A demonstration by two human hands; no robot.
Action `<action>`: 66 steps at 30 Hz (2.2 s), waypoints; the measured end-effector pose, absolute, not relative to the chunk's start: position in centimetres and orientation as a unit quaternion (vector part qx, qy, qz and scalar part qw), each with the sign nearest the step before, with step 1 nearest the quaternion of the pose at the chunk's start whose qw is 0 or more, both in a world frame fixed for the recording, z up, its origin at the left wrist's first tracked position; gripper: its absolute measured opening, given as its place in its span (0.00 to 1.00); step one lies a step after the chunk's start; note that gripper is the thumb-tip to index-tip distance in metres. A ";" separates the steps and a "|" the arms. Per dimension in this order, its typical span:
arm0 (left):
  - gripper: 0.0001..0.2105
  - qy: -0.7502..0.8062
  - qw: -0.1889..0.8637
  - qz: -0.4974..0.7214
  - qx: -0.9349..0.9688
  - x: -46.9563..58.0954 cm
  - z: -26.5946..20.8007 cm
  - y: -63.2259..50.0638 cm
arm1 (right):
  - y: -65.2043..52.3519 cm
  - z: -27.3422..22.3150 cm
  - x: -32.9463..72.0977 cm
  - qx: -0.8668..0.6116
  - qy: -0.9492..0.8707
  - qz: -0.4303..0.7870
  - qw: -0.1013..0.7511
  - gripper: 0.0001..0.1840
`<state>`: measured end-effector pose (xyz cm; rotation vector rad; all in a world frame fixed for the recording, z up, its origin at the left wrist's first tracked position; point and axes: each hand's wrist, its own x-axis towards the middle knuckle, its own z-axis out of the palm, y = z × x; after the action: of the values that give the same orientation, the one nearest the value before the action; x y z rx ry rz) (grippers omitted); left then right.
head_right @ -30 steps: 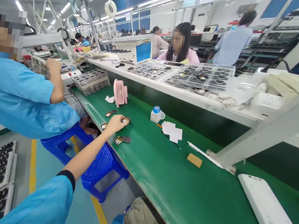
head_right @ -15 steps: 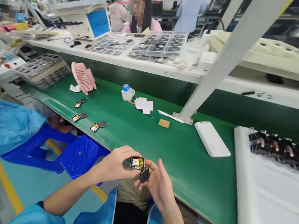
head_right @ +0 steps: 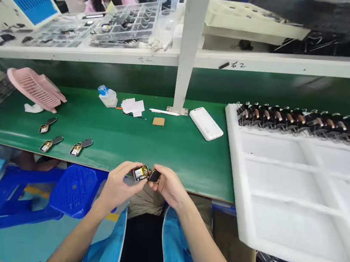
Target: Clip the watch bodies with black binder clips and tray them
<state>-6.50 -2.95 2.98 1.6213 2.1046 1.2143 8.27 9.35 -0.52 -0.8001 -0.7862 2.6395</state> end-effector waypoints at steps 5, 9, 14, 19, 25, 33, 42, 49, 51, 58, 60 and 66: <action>0.16 0.745 0.186 0.449 0.457 -5.6 1.9 -2.8 | 10.9 0.0 8.0 -0.277 -0.330 0.895 0.118 0.25; 0.22 0.707 0.309 0.538 0.339 -5.1 1.0 -2.5 | 12.7 0.4 7.2 -0.278 -0.392 0.871 0.099 0.26; 0.21 0.610 0.441 0.625 0.207 -5.0 0.5 -2.3 | 14.2 1.1 6.4 -0.262 -0.465 0.842 0.074 0.24; 0.21 0.522 0.520 0.660 0.146 -4.8 0.4 -2.4 | 14.8 1.9 5.8 -0.241 -0.505 0.827 0.051 0.23; 0.22 0.430 0.580 0.683 0.109 -4.4 1.0 -2.3 | 14.9 2.8 5.3 -0.208 -0.519 0.828 0.037 0.26; 0.24 0.356 0.630 0.687 0.071 -4.4 0.9 -2.7 | 14.5 2.8 6.6 -0.162 -0.500 0.850 0.028 0.29; 0.24 0.365 0.636 0.672 0.102 -4.1 1.1 -2.8 | 14.9 1.5 9.6 -0.085 -0.480 0.873 0.010 0.23; 0.24 0.417 0.632 0.628 0.179 -4.9 0.4 -3.4 | 15.5 4.0 11.4 -0.101 -0.625 0.773 -0.032 0.13; 0.24 0.429 0.630 0.615 0.203 -5.1 0.4 -3.5 | 15.4 4.9 11.8 -0.110 -0.690 0.715 -0.030 0.10; 0.19 0.440 0.633 0.578 0.269 -5.4 0.8 -3.7 | 14.7 6.9 13.0 -0.102 -0.795 0.598 -0.016 0.12; 0.18 0.453 0.615 0.580 0.283 -5.4 1.0 -3.9 | 14.3 7.1 13.4 -0.095 -0.785 0.613 0.003 0.14; 0.17 0.493 0.568 0.578 0.316 -5.5 1.6 -4.4 | 13.4 6.7 14.2 -0.057 -0.805 0.586 0.076 0.15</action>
<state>-5.50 -4.38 1.55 0.7421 1.1572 1.3582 14.21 13.40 6.68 -0.1700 -2.4134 1.7564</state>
